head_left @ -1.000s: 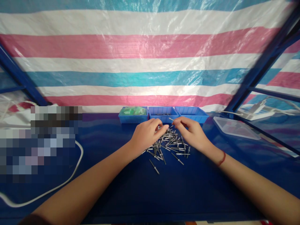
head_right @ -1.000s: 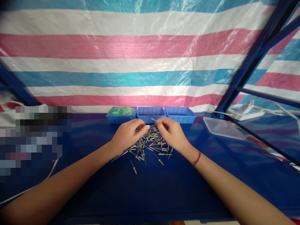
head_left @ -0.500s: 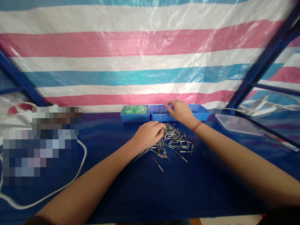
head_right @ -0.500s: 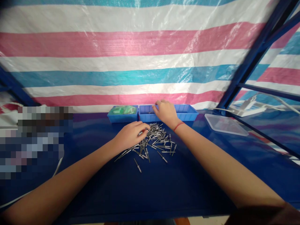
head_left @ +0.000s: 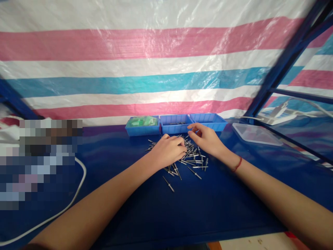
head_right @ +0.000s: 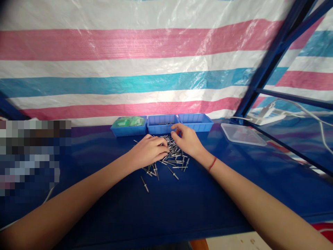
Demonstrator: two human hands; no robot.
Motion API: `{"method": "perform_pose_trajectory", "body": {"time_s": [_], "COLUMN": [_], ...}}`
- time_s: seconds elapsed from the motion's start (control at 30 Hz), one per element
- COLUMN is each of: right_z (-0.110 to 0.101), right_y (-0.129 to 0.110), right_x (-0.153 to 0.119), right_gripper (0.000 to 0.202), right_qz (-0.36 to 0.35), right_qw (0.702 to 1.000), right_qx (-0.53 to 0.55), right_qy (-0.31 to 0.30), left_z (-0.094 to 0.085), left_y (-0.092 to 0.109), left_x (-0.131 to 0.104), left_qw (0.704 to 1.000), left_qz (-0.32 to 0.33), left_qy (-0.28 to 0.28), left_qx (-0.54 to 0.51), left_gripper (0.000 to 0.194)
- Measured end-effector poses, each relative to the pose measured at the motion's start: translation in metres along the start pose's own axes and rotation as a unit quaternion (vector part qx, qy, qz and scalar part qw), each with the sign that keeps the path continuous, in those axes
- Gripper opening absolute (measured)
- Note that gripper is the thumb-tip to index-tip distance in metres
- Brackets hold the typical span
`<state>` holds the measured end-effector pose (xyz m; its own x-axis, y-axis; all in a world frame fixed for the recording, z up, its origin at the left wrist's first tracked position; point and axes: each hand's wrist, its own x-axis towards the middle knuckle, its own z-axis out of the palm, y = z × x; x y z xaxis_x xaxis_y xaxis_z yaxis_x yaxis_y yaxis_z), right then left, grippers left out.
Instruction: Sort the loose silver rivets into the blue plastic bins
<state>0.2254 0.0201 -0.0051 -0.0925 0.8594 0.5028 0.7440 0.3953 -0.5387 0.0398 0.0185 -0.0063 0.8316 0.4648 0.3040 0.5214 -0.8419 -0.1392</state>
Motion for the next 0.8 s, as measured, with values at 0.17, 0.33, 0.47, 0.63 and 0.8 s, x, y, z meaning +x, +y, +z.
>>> {"method": "perform_pose_trajectory", "body": {"time_s": [0.17,0.33,0.47,0.63,0.8], "right_z": [-0.0039,-0.0056,-0.0045,-0.0051,-0.0056], "right_y": [-0.0080,-0.0088,-0.0082,-0.0093,-0.0090], "right_x": [-0.0023,-0.0054,-0.0058,-0.0065,-0.0071], "right_gripper": [0.025,0.024,0.023,0.022,0.022], "right_qz": [-0.016,-0.014,-0.018,-0.027,-0.031], "right_qw": [1.000,0.999,0.999,0.998,0.998], "right_qx": [0.019,0.034,0.038,0.040,0.044], "right_qy": [-0.012,-0.021,-0.028,-0.031,-0.030], "left_z": [-0.0005,-0.0038,-0.0028,-0.0022,-0.0052], "left_y": [0.0017,0.0006,0.0010,0.0035,0.0041], "left_x": [0.0023,0.0036,0.0051,0.0067,0.0058], "left_qw": [1.000,0.999,0.998,0.996,0.996], "left_qz": [-0.014,-0.035,-0.044,-0.023,-0.046], "left_qy": [-0.006,-0.038,-0.031,-0.030,-0.043], "left_qx": [0.007,0.012,0.031,0.078,0.062], "left_gripper": [0.021,0.026,0.021,0.017,0.016]}}
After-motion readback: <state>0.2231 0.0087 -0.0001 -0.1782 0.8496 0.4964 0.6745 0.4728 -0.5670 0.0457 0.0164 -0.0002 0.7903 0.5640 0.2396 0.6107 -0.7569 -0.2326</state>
